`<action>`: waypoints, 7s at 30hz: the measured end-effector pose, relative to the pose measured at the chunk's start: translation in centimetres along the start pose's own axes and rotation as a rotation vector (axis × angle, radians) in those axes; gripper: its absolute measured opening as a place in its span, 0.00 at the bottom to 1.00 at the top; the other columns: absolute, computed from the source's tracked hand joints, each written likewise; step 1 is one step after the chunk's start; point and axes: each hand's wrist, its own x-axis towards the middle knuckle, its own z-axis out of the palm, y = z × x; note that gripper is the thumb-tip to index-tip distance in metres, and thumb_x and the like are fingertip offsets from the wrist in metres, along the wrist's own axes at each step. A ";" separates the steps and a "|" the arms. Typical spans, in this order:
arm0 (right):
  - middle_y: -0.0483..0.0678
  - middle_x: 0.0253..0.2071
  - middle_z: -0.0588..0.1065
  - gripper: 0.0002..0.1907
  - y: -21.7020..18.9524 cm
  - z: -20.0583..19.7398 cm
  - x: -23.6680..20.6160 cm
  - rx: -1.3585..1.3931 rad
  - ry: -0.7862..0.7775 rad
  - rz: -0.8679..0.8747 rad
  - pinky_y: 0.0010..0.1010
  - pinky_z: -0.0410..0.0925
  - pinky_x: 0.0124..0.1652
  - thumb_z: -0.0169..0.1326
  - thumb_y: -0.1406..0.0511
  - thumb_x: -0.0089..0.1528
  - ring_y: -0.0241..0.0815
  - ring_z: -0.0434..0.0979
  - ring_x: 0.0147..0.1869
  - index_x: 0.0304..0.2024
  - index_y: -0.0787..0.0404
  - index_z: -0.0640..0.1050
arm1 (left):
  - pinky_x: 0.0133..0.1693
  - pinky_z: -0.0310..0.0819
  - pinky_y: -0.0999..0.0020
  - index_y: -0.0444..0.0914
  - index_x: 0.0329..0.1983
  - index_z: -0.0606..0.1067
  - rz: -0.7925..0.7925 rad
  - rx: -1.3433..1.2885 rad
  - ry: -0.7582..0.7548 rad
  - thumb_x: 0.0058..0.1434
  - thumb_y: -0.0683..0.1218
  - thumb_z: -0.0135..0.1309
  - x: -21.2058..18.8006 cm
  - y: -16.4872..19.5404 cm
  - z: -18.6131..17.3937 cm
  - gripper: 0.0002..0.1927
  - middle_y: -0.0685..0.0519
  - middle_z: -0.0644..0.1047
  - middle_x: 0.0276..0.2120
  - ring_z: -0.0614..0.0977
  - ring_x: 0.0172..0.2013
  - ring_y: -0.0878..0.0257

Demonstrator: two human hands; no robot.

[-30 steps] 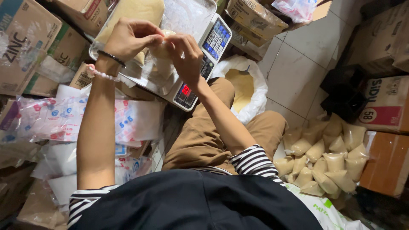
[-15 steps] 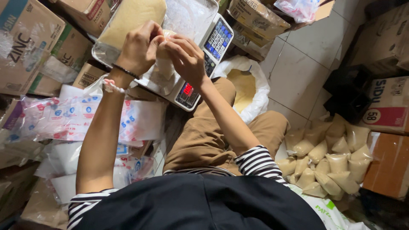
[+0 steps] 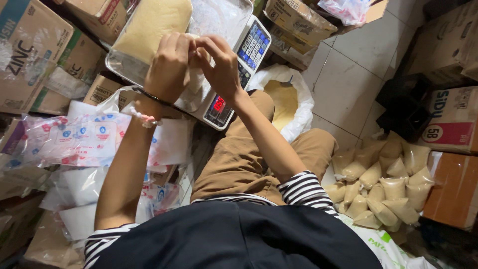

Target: The person scoops a granular material from a large sack into small plastic bags, weighs each bag on a digital scale, and adjusts the contents to reach a target weight. The person then ties the filled bags and places them aside.

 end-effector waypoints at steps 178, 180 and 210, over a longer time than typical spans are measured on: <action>0.58 0.58 0.77 0.34 -6.1 -12.4 -15.5 0.558 0.372 0.832 0.34 0.72 0.59 0.30 0.50 0.76 0.46 0.77 0.62 0.66 0.72 0.70 | 0.73 0.58 0.63 0.31 0.80 0.48 -0.622 -1.262 0.334 0.81 0.56 0.33 -14.0 11.5 20.9 0.34 0.42 0.57 0.76 0.63 0.73 0.57; 0.58 0.59 0.77 0.34 -6.1 -12.9 -15.9 0.521 0.377 0.821 0.33 0.72 0.60 0.30 0.51 0.77 0.45 0.76 0.63 0.66 0.72 0.71 | 0.70 0.65 0.64 0.32 0.81 0.44 -0.484 -0.785 0.320 0.82 0.46 0.44 -14.6 12.0 22.0 0.33 0.40 0.59 0.76 0.68 0.70 0.56; 0.58 0.61 0.75 0.33 -7.9 -21.0 -21.7 0.381 0.448 0.926 0.35 0.68 0.67 0.28 0.50 0.76 0.47 0.75 0.67 0.66 0.70 0.69 | 0.74 0.53 0.57 0.34 0.76 0.56 -0.809 -1.855 0.042 0.78 0.63 0.32 -12.9 20.3 21.8 0.35 0.46 0.64 0.71 0.64 0.71 0.55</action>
